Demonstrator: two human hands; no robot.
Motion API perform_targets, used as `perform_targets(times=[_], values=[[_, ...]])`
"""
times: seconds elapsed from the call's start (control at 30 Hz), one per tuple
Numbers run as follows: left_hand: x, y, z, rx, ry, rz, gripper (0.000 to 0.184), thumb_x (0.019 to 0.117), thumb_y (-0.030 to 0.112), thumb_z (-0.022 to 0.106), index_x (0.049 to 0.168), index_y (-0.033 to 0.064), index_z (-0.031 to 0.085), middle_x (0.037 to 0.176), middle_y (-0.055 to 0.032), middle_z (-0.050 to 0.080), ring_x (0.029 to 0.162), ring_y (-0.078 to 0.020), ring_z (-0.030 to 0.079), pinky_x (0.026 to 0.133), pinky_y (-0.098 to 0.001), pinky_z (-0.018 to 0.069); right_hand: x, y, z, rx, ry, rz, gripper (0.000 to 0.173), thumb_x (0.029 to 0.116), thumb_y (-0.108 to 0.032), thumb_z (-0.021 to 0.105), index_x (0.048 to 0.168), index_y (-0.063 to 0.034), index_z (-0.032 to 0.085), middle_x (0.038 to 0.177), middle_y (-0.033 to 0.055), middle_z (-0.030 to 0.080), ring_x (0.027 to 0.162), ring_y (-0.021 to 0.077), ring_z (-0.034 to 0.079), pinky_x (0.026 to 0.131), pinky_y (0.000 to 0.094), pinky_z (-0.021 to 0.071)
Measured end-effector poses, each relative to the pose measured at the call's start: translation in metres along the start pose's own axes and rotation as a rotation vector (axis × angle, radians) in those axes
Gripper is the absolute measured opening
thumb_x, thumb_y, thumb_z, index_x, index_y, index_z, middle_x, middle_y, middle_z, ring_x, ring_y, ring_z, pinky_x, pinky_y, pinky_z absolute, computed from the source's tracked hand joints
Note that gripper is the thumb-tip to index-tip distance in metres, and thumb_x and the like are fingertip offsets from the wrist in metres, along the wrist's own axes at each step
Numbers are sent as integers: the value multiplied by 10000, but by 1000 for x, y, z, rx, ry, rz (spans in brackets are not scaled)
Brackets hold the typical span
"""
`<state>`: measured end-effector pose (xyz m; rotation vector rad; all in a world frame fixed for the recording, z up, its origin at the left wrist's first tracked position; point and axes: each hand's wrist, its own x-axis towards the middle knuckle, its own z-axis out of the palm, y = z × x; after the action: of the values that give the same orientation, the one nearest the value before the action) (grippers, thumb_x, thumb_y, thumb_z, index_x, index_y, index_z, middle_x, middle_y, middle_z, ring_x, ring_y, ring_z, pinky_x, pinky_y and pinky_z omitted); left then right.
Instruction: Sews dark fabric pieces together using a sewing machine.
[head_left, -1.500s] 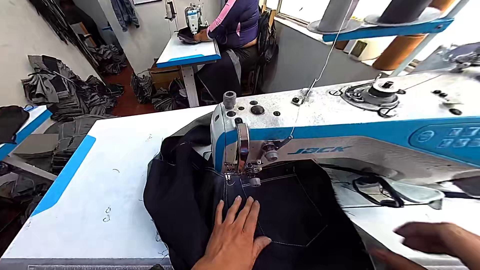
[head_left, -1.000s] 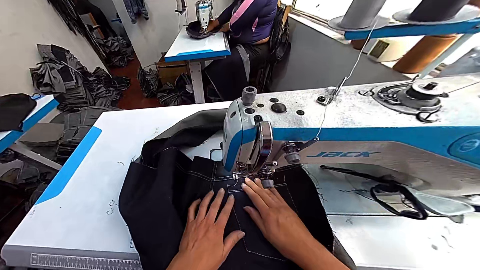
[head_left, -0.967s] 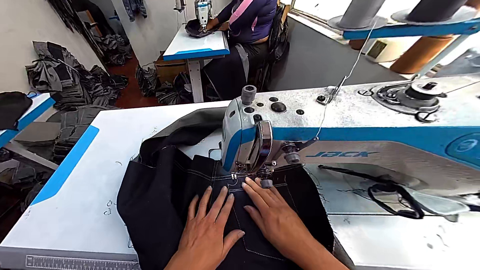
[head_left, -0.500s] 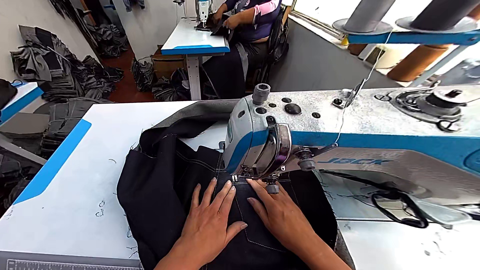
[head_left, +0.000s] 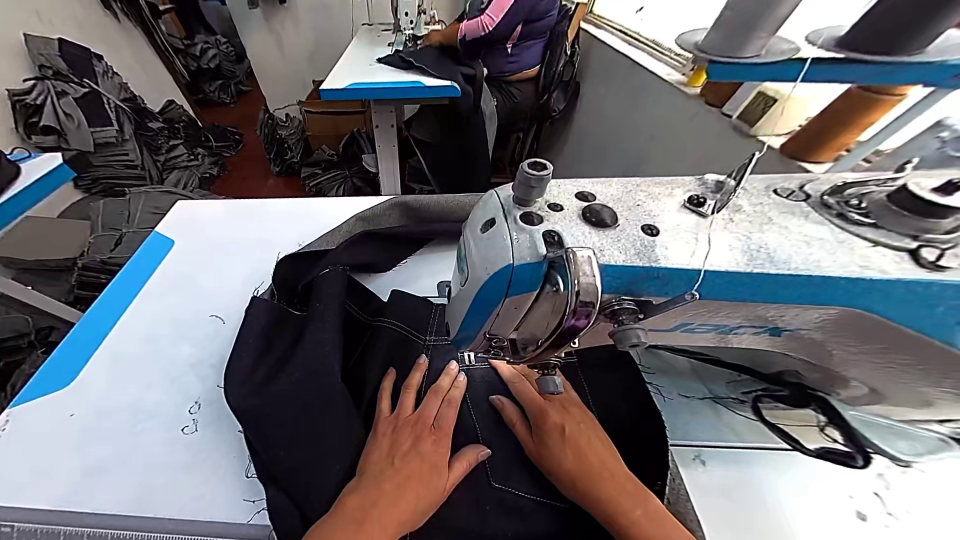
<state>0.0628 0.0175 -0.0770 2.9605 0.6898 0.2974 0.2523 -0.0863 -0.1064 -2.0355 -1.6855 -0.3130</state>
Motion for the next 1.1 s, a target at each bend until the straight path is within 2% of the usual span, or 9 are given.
perform_targets(times=[0.23, 0.43, 0.87, 1.0, 1.1], values=[[0, -3, -2, -42, -28, 1, 761, 1011, 683, 319, 1530, 149, 477, 1600, -4, 450, 1526, -337, 313, 1166, -682, 246, -1, -1, 3, -12, 1, -4, 472, 1060, -421, 415, 1300, -137, 705, 1277, 46, 720, 1296, 230, 624, 1150, 434, 441], [1, -6, -5, -63, -69, 11, 771, 1010, 692, 307, 1548, 159, 452, 1616, 12, 426, 1545, -315, 274, 1187, -664, 214, -3, -6, 3, -11, -3, 25, 498, 1059, -422, 407, 1330, -116, 691, 1295, 88, 710, 1289, 274, 630, 1135, 473, 449], [1, -8, -5, -37, -62, 31, 768, 1011, 688, 302, 1543, 159, 463, 1617, 12, 424, 1539, -323, 287, 1182, -668, 221, -4, -9, 2, -21, -3, 33, 498, 1060, -425, 402, 1345, -126, 680, 1317, 69, 701, 1325, 255, 603, 1146, 457, 441], [5, -10, -7, -25, -110, 32, 772, 1015, 688, 286, 1562, 164, 433, 1645, 23, 375, 1559, -311, 235, 1194, -660, 193, 0, -5, 2, -7, 6, 23, 474, 1053, -417, 414, 1291, -128, 705, 1305, 56, 703, 1326, 246, 600, 1146, 473, 438], [7, -7, -12, -32, -159, 24, 738, 1027, 660, 305, 1574, 176, 413, 1655, 12, 354, 1565, -321, 210, 1198, -672, 166, 0, -4, 1, 42, 42, -7, 453, 1045, -397, 450, 1294, -112, 699, 1331, 72, 687, 1343, 253, 586, 1147, 484, 439]])
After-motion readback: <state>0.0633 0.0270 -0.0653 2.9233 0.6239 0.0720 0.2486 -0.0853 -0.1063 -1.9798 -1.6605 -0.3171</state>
